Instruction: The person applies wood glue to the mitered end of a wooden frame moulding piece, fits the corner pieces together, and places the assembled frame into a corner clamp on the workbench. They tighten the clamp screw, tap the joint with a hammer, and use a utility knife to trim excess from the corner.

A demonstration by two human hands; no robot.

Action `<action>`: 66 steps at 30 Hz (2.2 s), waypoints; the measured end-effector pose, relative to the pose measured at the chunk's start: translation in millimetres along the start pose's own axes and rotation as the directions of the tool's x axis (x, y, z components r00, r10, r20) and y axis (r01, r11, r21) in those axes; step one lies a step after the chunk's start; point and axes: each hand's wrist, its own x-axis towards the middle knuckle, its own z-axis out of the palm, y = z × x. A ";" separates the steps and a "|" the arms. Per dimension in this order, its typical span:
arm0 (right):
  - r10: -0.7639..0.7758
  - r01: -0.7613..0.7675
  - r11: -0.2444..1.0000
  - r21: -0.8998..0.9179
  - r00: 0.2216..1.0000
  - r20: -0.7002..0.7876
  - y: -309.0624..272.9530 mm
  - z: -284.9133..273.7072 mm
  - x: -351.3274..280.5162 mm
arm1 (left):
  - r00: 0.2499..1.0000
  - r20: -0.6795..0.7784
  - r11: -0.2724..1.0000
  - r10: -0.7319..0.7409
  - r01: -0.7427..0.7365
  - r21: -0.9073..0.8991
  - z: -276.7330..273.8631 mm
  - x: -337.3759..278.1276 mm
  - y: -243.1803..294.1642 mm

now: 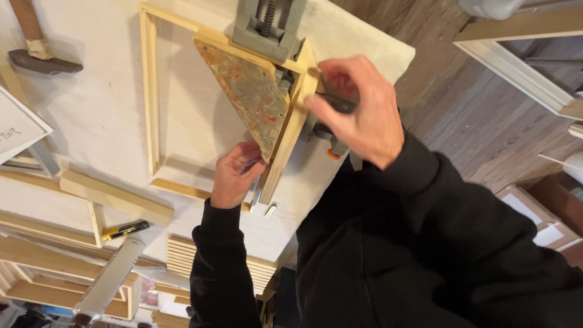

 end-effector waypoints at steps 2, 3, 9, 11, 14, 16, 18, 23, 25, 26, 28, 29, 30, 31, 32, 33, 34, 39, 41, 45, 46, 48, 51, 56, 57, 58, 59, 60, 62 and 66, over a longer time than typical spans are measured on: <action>0.035 -0.036 0.999 0.034 0.999 0.033 0.9 4.8 11.7 | 1.000 0.001 1.000 0.001 -0.001 -0.017 -4.1 -2.4 -7.3; 0.065 -0.069 0.996 0.062 0.996 0.069 2.0 6.5 18.5 | 1.000 0.003 0.999 0.006 -0.006 -0.039 -5.9 -1.3 -10.9; 0.066 -0.068 0.998 0.017 0.995 0.074 11.8 14.5 25.5 | 1.000 -0.002 1.000 0.003 -0.003 0.017 -13.1 -3.0 -23.3; 0.081 -0.083 0.996 0.027 0.994 0.076 12.7 15.7 26.6 | 1.000 -0.007 1.000 -0.011 0.011 -0.003 -4.6 -2.7 -11.9; 0.081 -0.083 0.996 0.035 0.994 0.069 14.3 17.9 26.3 | 0.999 -0.021 0.999 -0.037 0.037 -0.018 1.3 -3.7 -0.9; 0.063 -0.065 0.997 0.032 0.996 0.060 14.0 18.9 25.6 | 0.998 -0.030 0.999 -0.046 0.045 -0.013 1.9 -4.9 -1.2; 0.089 -0.091 0.995 0.038 0.995 0.052 12.1 18.9 25.5 | 0.999 -0.023 0.999 -0.023 0.022 -0.039 1.0 -5.2 -5.9; 0.114 -0.117 0.993 0.028 0.991 0.076 12.4 17.4 27.5 | 1.000 -0.014 0.999 0.024 -0.024 -0.040 1.9 -5.8 -6.9; 0.119 -0.121 0.992 0.027 0.989 0.085 10.3 16.8 27.4 | 0.999 -0.011 0.999 0.042 -0.042 -0.022 4.4 -7.6 0.9; 0.112 -0.114 0.993 0.028 0.991 0.071 7.9 15.8 27.1 | 0.997 -0.006 0.996 0.078 -0.078 0.035 7.3 -9.2 9.3; 0.101 -0.103 0.994 0.030 0.993 0.056 5.2 15.3 26.9 | 0.993 0.000 0.989 0.117 -0.116 0.094 18.1 -16.1 30.7; 0.106 -0.108 0.994 0.035 0.993 0.055 5.1 15.8 27.1 | 0.953 -0.163 0.914 0.255 -0.183 0.362 26.0 -21.4 43.5; 0.114 -0.116 0.993 0.036 0.992 0.052 5.5 15.1 26.5 | 0.867 -0.276 0.775 0.416 -0.179 0.606 35.1 -26.0 55.7; 0.114 -0.115 0.993 0.033 0.992 0.048 7.1 15.0 28.3 | 0.866 -0.273 0.775 0.418 -0.183 0.606 45.5 -22.2 78.7; 0.105 -0.106 0.994 0.023 0.993 0.048 7.9 15.7 28.4 | 0.794 -0.075 0.486 0.604 -0.293 0.823 56.0 -21.4 101.1; 0.097 -0.097 0.995 0.012 0.994 0.048 8.4 16.7 28.1 | 0.699 0.175 0.129 0.694 -0.360 0.924 65.9 -21.0 123.5; 0.091 -0.092 0.996 0.016 0.994 0.052 6.2 16.0 27.7 | 0.698 0.171 0.127 0.695 -0.353 0.927 69.1 -11.8 128.5; 0.086 -0.087 0.995 0.042 0.996 0.037 6.6 14.7 28.2 | 0.672 0.500 -0.173 0.546 -0.494 0.852 75.3 34.3 148.9; 0.118 -0.120 0.991 0.056 0.992 0.047 6.8 13.2 27.5 | 0.673 0.536 -0.187 0.509 -0.522 0.832 70.3 38.1 151.0; 0.199 -0.210 0.972 0.103 0.974 0.105 6.3 11.9 30.0 | 0.675 0.583 -0.195 0.452 -0.563 0.803 63.4 44.2 155.8; 0.202 -0.213 0.972 0.104 0.974 0.106 6.7 11.5 29.7 | 0.676 0.584 -0.193 0.450 -0.564 0.803 63.5 45.1 156.0; 0.181 -0.192 0.975 0.111 0.978 0.105 7.1 11.7 28.9 | 0.671 0.593 -0.220 0.445 -0.560 0.799 62.8 46.0 156.0; 0.249 -0.285 0.929 0.238 0.953 0.171 2.9 9.2 27.8 | 0.669 0.606 -0.256 0.430 -0.554 0.792 62.7 46.8 156.8; 0.257 -0.353 0.861 0.366 0.923 0.287 3.9 -2.1 24.8 | 0.672 0.607 -0.303 0.423 -0.527 0.794 65.0 45.0 156.1; 0.241 -0.367 0.832 0.416 0.914 0.326 3.5 -5.5 23.3 | 0.677 0.606 -0.327 0.418 -0.510 0.796 66.2 44.1 155.4; 0.240 -0.366 0.833 0.416 0.915 0.326 4.1 -12.4 21.0 | 0.676 0.606 -0.328 0.419 -0.510 0.796 65.9 44.7 155.1; 0.215 -0.353 0.808 0.472 0.922 0.322 4.4 -19.2 18.8 | 0.681 0.607 -0.345 0.410 -0.500 0.794 65.3 45.2 154.8; 0.188 -0.340 0.779 0.527 0.928 0.320 4.6 -25.9 16.4 | 0.688 0.605 -0.362 0.401 -0.487 0.795 64.7 44.6 154.4; 0.177 -0.302 0.807 0.507 0.944 0.280 11.0 -37.6 10.3 | 0.684 0.609 -0.374 0.402 -0.485 0.791 64.4 45.0 154.9; 0.204 -0.243 0.914 0.325 0.967 0.151 18.8 -56.1 0.1 | 0.682 0.623 -0.408 0.384 -0.480 0.777 65.3 43.8 156.3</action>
